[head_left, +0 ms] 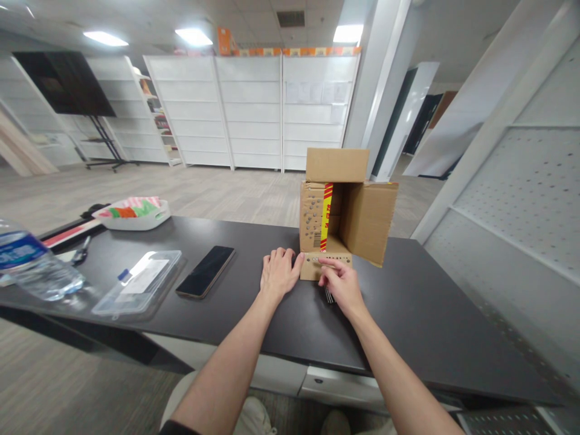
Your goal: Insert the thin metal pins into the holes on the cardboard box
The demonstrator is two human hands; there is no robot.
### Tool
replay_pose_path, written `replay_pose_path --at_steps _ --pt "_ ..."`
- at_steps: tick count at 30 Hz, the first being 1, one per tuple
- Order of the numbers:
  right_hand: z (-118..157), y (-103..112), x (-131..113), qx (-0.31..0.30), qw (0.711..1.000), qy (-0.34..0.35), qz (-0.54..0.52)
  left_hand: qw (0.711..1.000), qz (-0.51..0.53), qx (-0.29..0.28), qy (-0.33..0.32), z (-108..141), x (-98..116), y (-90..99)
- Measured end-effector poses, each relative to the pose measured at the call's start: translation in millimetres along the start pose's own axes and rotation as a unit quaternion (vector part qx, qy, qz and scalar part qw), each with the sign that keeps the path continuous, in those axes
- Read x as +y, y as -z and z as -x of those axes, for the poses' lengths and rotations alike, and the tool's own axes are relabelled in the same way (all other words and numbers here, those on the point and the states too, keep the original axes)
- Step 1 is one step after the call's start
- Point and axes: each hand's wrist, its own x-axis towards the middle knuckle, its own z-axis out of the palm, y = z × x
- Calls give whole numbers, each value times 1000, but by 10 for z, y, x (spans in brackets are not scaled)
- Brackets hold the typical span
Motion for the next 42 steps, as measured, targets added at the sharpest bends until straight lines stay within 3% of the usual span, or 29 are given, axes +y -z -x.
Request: replay_pose_path --at_steps 4,10,13,21,29,42 --pt "9 5 -9 8 1000 17 13 1000 -5 -7 8 -2 7 4" --pt "50 21 -56 106 992 45 51 1000 -6 -8 9 -10 8 -4" --pt "60 39 -30 124 986 67 89 1000 -6 -6 4 -7 3 1" --pt "34 81 93 113 959 101 240 1000 -4 8 -8 -2 -17 -18" --pt "62 68 35 89 913 69 393 1000 -8 5 -6 0 -10 -13" --pt "79 62 27 84 911 46 402 1000 -9 6 -5 -10 -16 -27"
